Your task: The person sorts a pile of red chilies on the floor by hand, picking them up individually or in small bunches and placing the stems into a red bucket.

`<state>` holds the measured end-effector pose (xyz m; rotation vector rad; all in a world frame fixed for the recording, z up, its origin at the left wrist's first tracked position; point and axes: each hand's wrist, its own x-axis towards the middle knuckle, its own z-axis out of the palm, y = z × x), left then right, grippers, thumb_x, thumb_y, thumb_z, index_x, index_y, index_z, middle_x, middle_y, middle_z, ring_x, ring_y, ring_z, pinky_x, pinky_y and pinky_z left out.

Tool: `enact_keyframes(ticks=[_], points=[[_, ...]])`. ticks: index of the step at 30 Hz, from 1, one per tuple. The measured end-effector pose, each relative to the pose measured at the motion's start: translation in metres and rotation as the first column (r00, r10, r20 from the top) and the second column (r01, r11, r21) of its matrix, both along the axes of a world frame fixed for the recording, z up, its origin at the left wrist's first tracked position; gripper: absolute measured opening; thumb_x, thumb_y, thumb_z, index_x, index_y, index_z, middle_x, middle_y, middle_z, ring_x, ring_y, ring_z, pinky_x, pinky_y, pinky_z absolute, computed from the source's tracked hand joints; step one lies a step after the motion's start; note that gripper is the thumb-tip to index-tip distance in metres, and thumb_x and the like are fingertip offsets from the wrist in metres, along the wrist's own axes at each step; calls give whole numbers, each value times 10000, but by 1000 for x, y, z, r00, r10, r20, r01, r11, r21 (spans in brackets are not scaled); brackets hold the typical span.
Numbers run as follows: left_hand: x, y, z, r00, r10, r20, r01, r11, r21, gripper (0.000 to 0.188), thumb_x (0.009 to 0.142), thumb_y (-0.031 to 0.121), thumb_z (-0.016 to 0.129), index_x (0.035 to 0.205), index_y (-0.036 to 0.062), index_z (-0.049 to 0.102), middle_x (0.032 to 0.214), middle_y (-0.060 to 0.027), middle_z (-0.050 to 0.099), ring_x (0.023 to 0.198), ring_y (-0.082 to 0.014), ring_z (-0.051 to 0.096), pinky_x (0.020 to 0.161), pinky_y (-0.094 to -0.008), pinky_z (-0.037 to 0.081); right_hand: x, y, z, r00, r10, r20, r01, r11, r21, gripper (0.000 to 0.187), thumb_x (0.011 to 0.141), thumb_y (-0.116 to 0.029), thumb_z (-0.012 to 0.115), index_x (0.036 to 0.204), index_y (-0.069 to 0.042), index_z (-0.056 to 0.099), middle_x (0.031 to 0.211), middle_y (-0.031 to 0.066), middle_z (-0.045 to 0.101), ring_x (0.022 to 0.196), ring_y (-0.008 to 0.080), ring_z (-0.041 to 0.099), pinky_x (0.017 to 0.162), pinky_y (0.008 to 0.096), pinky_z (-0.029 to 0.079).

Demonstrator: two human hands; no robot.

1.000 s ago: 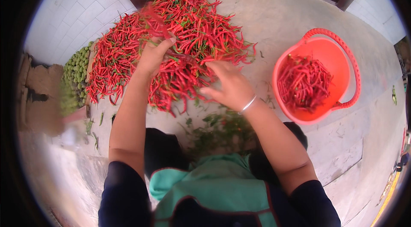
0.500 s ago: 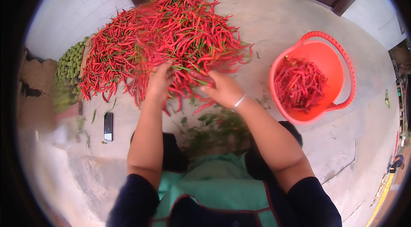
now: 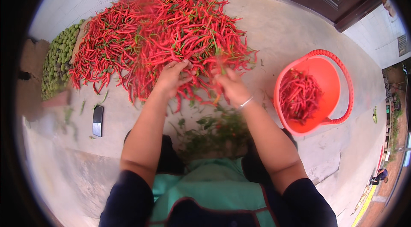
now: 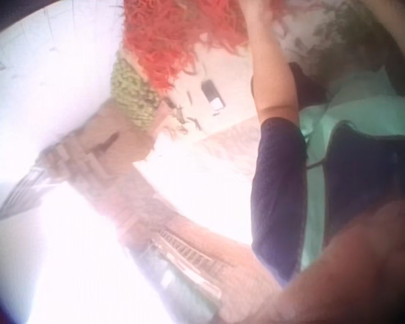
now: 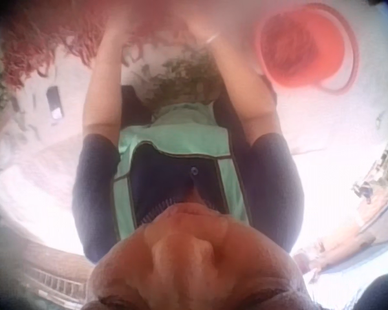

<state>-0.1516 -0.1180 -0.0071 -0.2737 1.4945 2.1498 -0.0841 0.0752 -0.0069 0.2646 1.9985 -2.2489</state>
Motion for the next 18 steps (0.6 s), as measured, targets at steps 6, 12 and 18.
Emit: enact_keyframes(ticks=[6,12,18], points=[[14,5,18,957,-284,61,289,954,-79,228,860,211,591,1006,39,561,913,-84,636,784,-179,618,707,-321,511,-7,7,4,903,81,-423,169,837,520,214,823,-133,599,1002,-22,563,775,34,581,636,87,542,564,253,445],[24,9,18,907,-401,-131,399,916,-44,247,879,187,567,1083,49,552,993,-60,619,823,-145,604,759,-295,484,4,3,18,995,-38,95,44,997,-59,303,797,-200,678,1014,-16,574,760,4,578,575,71,506,500,233,415],[39,21,22,831,-524,-189,502,851,-151,278,879,186,572,1120,51,545,984,-2,595,942,-107,560,836,-264,437,10,-2,28,995,-79,65,85,991,-100,331,802,-203,675,1057,-16,576,765,-5,586,592,51,495,502,224,414]])
